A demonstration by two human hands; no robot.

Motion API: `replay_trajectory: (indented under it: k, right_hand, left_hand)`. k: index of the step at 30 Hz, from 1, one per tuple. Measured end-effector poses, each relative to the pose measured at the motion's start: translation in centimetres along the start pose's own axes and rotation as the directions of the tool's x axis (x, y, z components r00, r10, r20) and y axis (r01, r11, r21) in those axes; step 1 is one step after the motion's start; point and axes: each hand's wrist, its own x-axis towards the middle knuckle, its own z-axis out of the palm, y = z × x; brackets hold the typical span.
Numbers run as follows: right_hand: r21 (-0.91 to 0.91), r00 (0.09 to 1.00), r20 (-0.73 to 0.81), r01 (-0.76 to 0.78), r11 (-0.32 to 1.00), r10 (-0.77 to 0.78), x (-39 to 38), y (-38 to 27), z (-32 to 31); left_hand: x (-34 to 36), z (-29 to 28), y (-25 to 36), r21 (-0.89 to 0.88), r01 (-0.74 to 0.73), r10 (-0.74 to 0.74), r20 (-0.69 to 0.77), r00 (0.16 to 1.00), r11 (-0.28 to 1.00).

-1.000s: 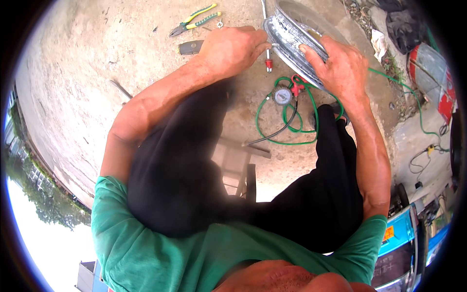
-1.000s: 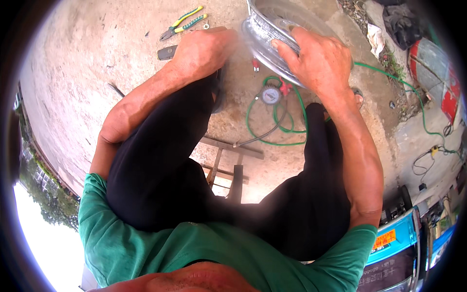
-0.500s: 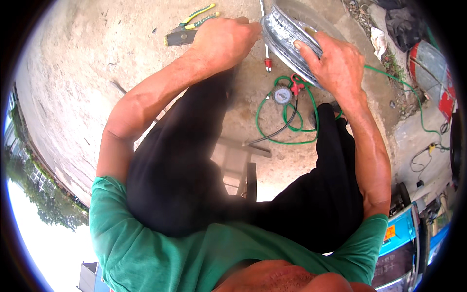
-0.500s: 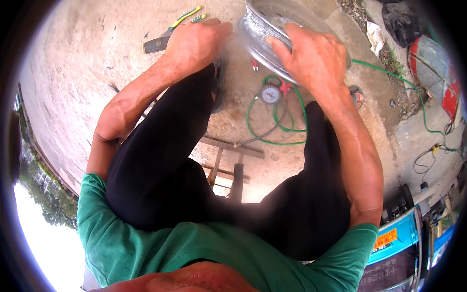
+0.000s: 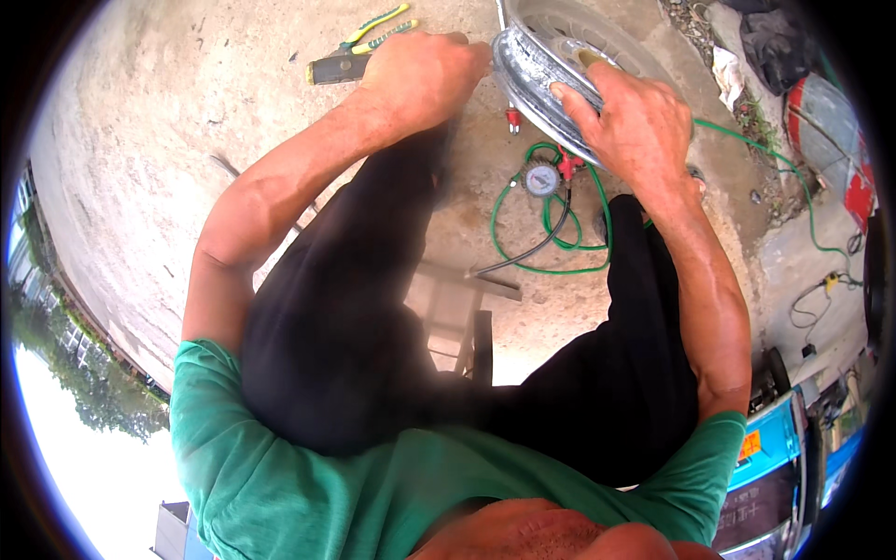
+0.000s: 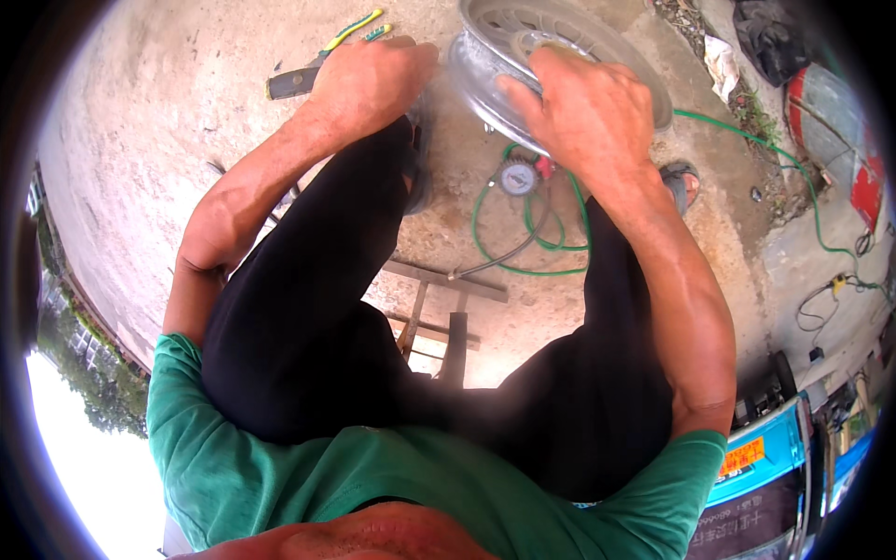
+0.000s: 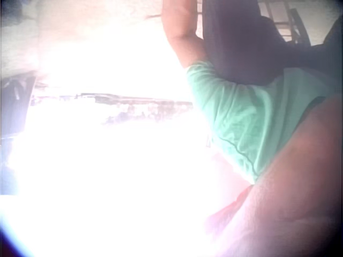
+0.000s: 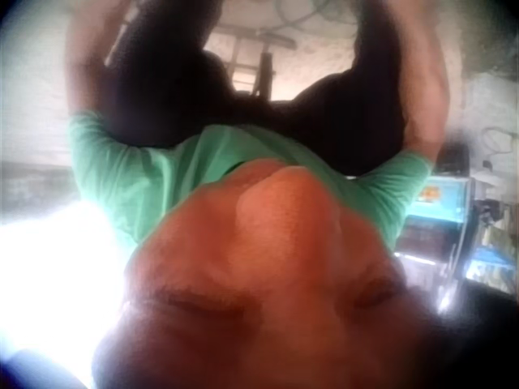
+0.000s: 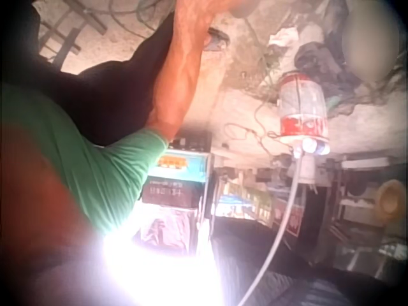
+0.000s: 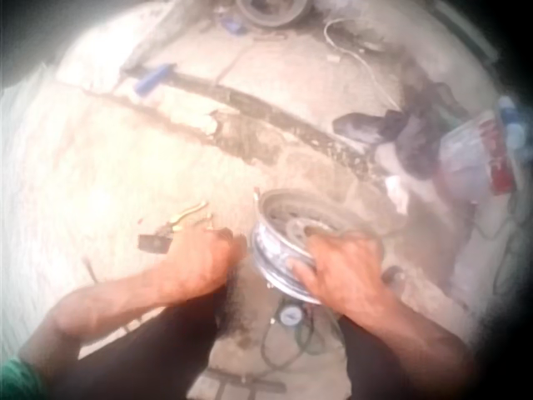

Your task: The person is repairing a wheel rim by scraping its surface with a screwdriver and then inserting a metal valve into the rim hole.

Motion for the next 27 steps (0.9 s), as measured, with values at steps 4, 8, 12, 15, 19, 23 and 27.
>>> replay_trajectory:
  k: [4, 8, 12, 15, 19, 23, 27]
  right_hand:
    - [-0.002, 0.999, 0.015, 0.049, 0.999, -0.049, -0.5, -0.8, 0.3]
    - [-0.005, 0.999, 0.019, 0.046, 0.999, -0.046, -0.8, -0.9, 0.6]
    - [0.009, 0.999, 0.043, 0.015, 1.000, -0.016, -0.3, -1.0, 0.1]
    - [0.005, 1.000, 0.008, 0.017, 1.000, -0.017, 0.1, -0.5, -0.1]
    - [-0.003, 0.999, 0.029, -0.022, 1.000, 0.022, 0.4, -0.5, -0.2]
    - [0.014, 0.999, 0.012, 0.029, 0.999, -0.030, 0.0, -0.6, 0.2]
    - [0.026, 1.000, 0.010, -0.010, 1.000, 0.010, 0.0, -0.4, 0.5]
  left_hand:
    - [-2.1, 0.4, 1.7, -0.036, -0.065, 0.066, 0.011, 0.998, 0.997]
    - [-2.4, 1.4, 1.3, -0.113, -0.069, 0.064, -0.050, 0.997, 0.991]
    - [-0.1, 1.5, -0.9, -0.086, 0.085, -0.089, -0.048, 0.995, 0.993]
    - [0.4, 1.3, -1.2, -0.021, 0.035, -0.036, -0.055, 0.998, 0.999]
    - [-0.8, -0.6, 0.7, 0.020, 0.002, -0.003, 0.024, 1.000, 1.000]
    - [-2.3, -0.5, 2.5, -0.092, -0.079, 0.080, 0.005, 0.997, 0.993]
    - [-1.1, 0.2, 0.7, -0.120, -0.013, 0.009, -0.034, 0.999, 0.993]
